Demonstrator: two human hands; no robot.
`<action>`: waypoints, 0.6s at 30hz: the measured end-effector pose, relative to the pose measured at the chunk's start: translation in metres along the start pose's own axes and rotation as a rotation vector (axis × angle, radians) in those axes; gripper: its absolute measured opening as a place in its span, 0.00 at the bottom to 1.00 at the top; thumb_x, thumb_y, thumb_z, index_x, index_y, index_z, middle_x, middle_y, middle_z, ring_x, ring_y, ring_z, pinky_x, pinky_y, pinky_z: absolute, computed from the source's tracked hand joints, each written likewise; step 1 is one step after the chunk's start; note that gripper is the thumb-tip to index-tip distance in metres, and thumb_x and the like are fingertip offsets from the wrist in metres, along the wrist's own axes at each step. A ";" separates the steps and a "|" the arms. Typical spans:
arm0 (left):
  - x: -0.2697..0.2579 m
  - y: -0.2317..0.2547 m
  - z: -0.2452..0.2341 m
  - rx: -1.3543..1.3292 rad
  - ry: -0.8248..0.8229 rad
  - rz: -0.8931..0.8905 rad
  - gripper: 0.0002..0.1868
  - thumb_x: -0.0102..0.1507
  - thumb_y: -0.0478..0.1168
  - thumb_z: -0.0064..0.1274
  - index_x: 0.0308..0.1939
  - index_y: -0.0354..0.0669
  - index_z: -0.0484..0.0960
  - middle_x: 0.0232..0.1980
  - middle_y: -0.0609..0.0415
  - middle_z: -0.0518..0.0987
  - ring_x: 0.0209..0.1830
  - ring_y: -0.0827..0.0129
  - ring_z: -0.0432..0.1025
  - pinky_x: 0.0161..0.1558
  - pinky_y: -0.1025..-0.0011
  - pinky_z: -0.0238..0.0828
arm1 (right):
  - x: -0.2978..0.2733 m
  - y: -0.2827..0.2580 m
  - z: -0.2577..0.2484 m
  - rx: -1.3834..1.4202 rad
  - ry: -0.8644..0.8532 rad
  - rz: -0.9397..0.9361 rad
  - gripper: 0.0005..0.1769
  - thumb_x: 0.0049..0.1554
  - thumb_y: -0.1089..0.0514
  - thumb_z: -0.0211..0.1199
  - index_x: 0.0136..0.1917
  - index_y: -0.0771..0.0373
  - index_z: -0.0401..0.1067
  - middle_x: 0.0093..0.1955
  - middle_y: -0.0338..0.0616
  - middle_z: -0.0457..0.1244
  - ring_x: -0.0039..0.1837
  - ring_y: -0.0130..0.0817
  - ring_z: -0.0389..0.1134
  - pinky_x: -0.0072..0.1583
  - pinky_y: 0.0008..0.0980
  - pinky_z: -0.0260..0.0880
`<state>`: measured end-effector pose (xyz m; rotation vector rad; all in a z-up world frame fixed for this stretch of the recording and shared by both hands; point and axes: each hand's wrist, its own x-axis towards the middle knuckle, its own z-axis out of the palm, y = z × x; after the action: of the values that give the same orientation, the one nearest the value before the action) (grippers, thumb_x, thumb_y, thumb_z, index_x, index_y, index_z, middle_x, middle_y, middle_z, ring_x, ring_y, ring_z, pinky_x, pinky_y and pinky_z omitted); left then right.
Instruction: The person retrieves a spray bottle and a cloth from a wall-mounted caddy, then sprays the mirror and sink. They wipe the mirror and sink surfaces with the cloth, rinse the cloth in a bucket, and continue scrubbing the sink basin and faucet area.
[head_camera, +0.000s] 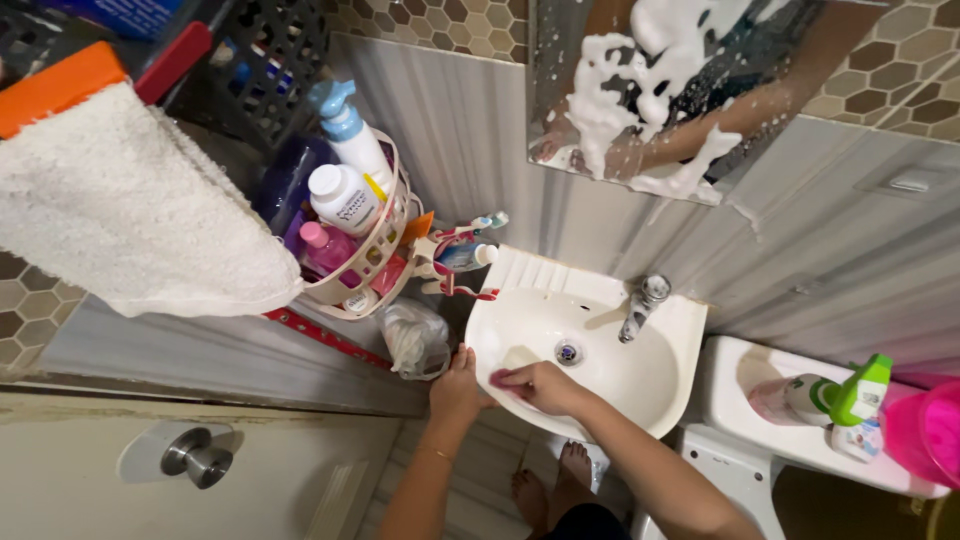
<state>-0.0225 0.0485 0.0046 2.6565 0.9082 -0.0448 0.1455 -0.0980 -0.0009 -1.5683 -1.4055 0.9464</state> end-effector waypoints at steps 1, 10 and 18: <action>0.000 0.000 -0.002 0.009 -0.041 -0.028 0.65 0.40 0.60 0.75 0.72 0.33 0.61 0.78 0.45 0.61 0.64 0.58 0.71 0.54 0.63 0.74 | -0.007 0.002 -0.005 -0.047 -0.049 0.075 0.20 0.57 0.65 0.63 0.61 0.54 0.78 0.62 0.46 0.70 0.59 0.34 0.74 0.61 0.32 0.72; 0.002 -0.008 0.015 0.006 0.038 0.016 0.65 0.38 0.60 0.76 0.71 0.32 0.63 0.76 0.42 0.63 0.61 0.54 0.74 0.52 0.61 0.76 | -0.019 -0.006 -0.015 -0.166 -0.110 0.221 0.18 0.59 0.60 0.62 0.62 0.50 0.77 0.62 0.41 0.71 0.54 0.37 0.74 0.58 0.33 0.73; 0.011 0.004 -0.005 0.038 -0.103 -0.071 0.66 0.39 0.62 0.77 0.72 0.35 0.62 0.77 0.46 0.61 0.61 0.55 0.73 0.54 0.60 0.75 | -0.057 0.053 -0.017 -0.526 -0.092 0.310 0.15 0.60 0.58 0.58 0.59 0.58 0.77 0.62 0.50 0.67 0.61 0.49 0.70 0.62 0.41 0.69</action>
<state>-0.0117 0.0531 0.0093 2.6281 0.9768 -0.2160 0.1759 -0.1593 -0.0421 -2.2063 -1.5901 0.8744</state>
